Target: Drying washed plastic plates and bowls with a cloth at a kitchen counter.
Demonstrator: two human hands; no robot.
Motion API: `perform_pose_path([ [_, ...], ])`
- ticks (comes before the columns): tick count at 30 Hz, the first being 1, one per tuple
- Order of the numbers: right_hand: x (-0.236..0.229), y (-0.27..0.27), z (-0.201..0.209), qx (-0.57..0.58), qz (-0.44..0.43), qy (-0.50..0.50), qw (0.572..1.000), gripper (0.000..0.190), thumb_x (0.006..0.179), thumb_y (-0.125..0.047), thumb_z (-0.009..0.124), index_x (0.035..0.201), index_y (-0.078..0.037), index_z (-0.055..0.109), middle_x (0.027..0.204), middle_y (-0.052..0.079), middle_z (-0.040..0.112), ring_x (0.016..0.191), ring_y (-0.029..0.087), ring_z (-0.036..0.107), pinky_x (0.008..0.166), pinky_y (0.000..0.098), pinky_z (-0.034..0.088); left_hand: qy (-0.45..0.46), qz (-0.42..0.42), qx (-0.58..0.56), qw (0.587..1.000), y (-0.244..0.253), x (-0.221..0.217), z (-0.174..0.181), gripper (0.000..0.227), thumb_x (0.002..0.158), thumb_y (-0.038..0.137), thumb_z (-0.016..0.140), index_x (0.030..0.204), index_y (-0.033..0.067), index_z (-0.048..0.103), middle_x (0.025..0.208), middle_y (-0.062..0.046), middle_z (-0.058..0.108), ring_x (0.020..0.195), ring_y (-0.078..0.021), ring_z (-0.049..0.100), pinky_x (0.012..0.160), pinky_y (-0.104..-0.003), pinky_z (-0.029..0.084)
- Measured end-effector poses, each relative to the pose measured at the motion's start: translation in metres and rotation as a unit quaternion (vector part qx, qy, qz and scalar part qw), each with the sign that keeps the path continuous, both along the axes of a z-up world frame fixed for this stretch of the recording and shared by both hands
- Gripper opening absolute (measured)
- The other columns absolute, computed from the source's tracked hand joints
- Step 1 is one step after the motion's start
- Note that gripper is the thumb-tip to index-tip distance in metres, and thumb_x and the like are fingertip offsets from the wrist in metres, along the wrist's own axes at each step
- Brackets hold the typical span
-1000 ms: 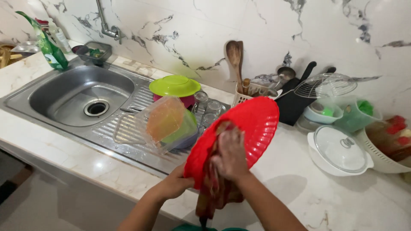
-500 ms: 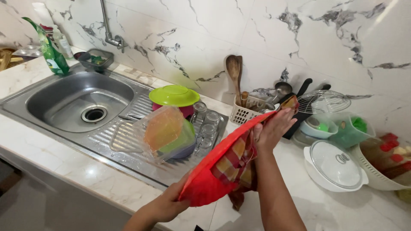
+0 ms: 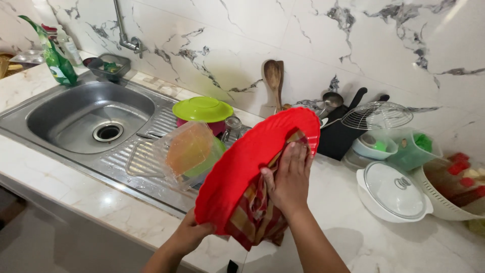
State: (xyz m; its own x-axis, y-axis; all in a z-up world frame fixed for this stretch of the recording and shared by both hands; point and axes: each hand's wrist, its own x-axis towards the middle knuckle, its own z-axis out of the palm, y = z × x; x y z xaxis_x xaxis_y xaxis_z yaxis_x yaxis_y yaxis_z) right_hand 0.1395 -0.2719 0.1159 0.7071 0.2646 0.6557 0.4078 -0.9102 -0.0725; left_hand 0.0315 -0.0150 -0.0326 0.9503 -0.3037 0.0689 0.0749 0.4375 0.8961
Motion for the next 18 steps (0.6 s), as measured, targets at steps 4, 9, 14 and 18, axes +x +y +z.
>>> perform_pose_path([
  [4, -0.022, 0.009, -0.006, -0.019, 0.039, 0.017, 0.999, 0.100, 0.096, -0.062, 0.050, 0.155, 0.012, 0.019, 0.158, 0.037, 0.027, 0.149, 0.052, 0.023, 0.123, 0.0593, 0.012, -0.004, 0.064, -0.018, 0.998, 0.000, 0.005, -0.011, 0.056, 0.078, -0.006, 0.061, 0.133, -0.0004, 0.058, 0.117, -0.007, 0.071, 0.107, -0.0186, 0.065, 0.092, -0.036, 0.055],
  [9, -0.050, 0.022, -0.002, -0.033, 0.103, 0.029, 0.994, 0.103, 0.091, -0.064, 0.056, 0.153, 0.011, 0.023, 0.156, 0.035, 0.032, 0.149, 0.050, 0.025, 0.123, 0.0592, 0.013, 0.009, 0.075, -0.050, 0.996, -0.005, 0.007, 0.006, 0.059, 0.075, -0.005, 0.059, 0.134, 0.0037, 0.056, 0.120, -0.005, 0.070, 0.109, -0.0191, 0.066, 0.092, -0.037, 0.055],
  [14, -0.064, 0.035, 0.004, -0.082, 0.199, 0.047, 0.975, 0.105, 0.084, -0.065, 0.063, 0.152, 0.009, 0.032, 0.154, 0.034, 0.035, 0.146, 0.051, 0.026, 0.119, 0.0601, 0.013, 0.131, 0.067, 0.038, 0.988, -0.011, -0.004, 0.055, 0.055, 0.077, -0.002, 0.056, 0.131, 0.0067, 0.057, 0.105, -0.009, 0.074, 0.090, -0.0248, 0.071, 0.068, -0.043, 0.058],
  [18, -0.061, 0.041, 0.016, -0.093, 0.216, 0.045, 0.971, 0.100, 0.086, -0.065, 0.064, 0.151, 0.005, 0.037, 0.153, 0.031, 0.039, 0.146, 0.050, 0.029, 0.121, 0.0593, 0.014, 0.116, -0.036, 0.020, 0.992, -0.011, 0.002, 0.039, 0.049, 0.086, 0.000, 0.055, 0.135, 0.0033, 0.059, 0.100, -0.018, 0.074, 0.079, -0.0367, 0.073, 0.058, -0.052, 0.060],
])
